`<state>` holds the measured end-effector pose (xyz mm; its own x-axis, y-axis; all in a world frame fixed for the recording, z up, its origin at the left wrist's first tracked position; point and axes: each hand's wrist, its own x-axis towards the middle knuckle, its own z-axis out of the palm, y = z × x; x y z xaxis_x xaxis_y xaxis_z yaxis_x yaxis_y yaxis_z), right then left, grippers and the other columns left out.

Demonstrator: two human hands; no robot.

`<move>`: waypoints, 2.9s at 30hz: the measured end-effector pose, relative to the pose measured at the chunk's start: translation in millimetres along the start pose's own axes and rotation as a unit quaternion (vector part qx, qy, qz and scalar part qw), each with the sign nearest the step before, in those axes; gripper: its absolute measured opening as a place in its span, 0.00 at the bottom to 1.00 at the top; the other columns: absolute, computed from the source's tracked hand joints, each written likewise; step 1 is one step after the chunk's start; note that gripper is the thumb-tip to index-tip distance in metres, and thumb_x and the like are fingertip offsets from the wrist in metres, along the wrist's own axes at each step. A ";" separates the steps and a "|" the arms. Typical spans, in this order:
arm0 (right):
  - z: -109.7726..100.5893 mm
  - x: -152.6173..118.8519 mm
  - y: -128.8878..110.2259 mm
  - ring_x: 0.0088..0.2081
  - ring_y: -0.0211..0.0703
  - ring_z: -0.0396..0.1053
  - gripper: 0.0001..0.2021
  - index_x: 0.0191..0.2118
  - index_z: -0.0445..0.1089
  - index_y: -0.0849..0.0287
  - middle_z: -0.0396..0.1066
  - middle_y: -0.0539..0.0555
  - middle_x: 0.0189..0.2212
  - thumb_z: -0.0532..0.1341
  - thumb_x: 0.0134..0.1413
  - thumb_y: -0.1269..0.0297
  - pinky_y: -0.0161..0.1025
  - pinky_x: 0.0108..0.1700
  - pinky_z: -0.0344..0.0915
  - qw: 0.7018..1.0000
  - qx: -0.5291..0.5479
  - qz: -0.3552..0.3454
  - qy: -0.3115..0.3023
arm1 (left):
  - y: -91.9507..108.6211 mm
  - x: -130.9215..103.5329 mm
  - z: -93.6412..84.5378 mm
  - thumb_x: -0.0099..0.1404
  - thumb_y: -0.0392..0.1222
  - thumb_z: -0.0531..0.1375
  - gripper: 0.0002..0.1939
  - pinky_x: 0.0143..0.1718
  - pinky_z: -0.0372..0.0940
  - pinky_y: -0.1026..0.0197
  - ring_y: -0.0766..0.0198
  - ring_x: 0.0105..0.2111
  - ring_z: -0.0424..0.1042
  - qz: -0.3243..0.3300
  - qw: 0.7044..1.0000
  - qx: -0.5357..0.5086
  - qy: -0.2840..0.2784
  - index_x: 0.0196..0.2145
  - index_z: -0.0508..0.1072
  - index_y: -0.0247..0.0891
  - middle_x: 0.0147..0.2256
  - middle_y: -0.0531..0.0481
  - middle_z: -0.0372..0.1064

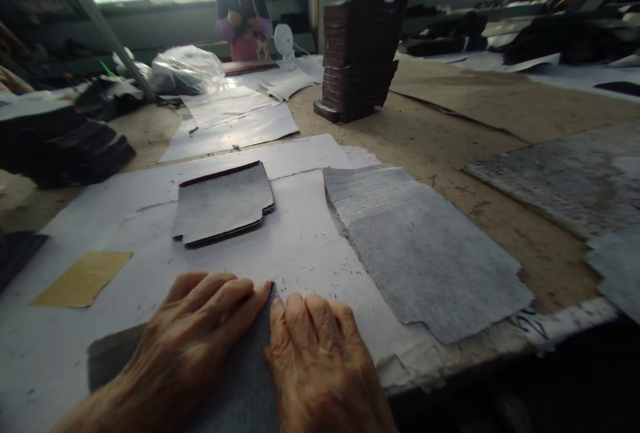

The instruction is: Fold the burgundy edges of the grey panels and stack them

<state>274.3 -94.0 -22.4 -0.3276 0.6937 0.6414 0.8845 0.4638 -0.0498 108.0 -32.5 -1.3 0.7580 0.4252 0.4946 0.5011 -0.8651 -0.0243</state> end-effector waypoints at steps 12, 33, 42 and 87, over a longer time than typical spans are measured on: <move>-3.9 17.4 10.3 0.34 0.43 0.62 0.13 0.42 0.70 0.66 0.67 0.57 0.31 0.52 0.52 0.76 0.41 0.35 0.62 0.991 0.123 0.054 -0.006 | 0.0 1.8 -0.1 0.67 0.31 0.46 0.14 0.37 0.54 0.56 0.62 0.33 0.63 -0.021 0.999 -0.033 0.020 0.41 0.70 0.30 0.32 0.48 0.67; 3.3 16.7 9.3 0.47 0.50 0.60 0.19 0.44 0.69 0.67 0.66 0.59 0.46 0.44 0.56 0.78 0.48 0.47 0.59 0.997 0.002 -0.050 -0.053 | -16.8 -27.4 -13.2 0.64 0.26 0.48 0.13 0.35 0.57 0.57 0.61 0.35 0.61 -0.009 0.998 -0.048 0.026 0.44 0.67 0.26 0.36 0.43 0.64; -4.3 25.2 25.5 0.48 0.45 0.61 0.16 0.46 0.68 0.62 0.67 0.53 0.46 0.48 0.56 0.76 0.46 0.50 0.61 0.986 0.116 -0.047 -0.113 | -14.0 -21.8 -14.0 0.66 0.29 0.46 0.13 0.36 0.56 0.55 0.62 0.33 0.62 -0.008 1.000 -0.017 0.023 0.41 0.69 0.26 0.33 0.45 0.66; 18.3 50.0 -25.4 0.36 0.45 0.67 0.17 0.40 0.70 0.71 0.70 0.59 0.33 0.45 0.54 0.80 0.41 0.38 0.68 0.984 0.082 -0.152 -0.044 | -40.7 -67.1 -39.9 0.61 0.25 0.48 0.16 0.34 0.61 0.59 0.64 0.32 0.62 -0.061 0.992 -0.105 0.026 0.44 0.66 0.31 0.34 0.45 0.64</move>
<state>229.5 -61.0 -3.1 -0.6018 0.5510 0.5781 0.6789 0.7342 0.0069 20.0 -36.5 1.2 0.6723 0.5207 0.5262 0.4853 -0.8468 0.2178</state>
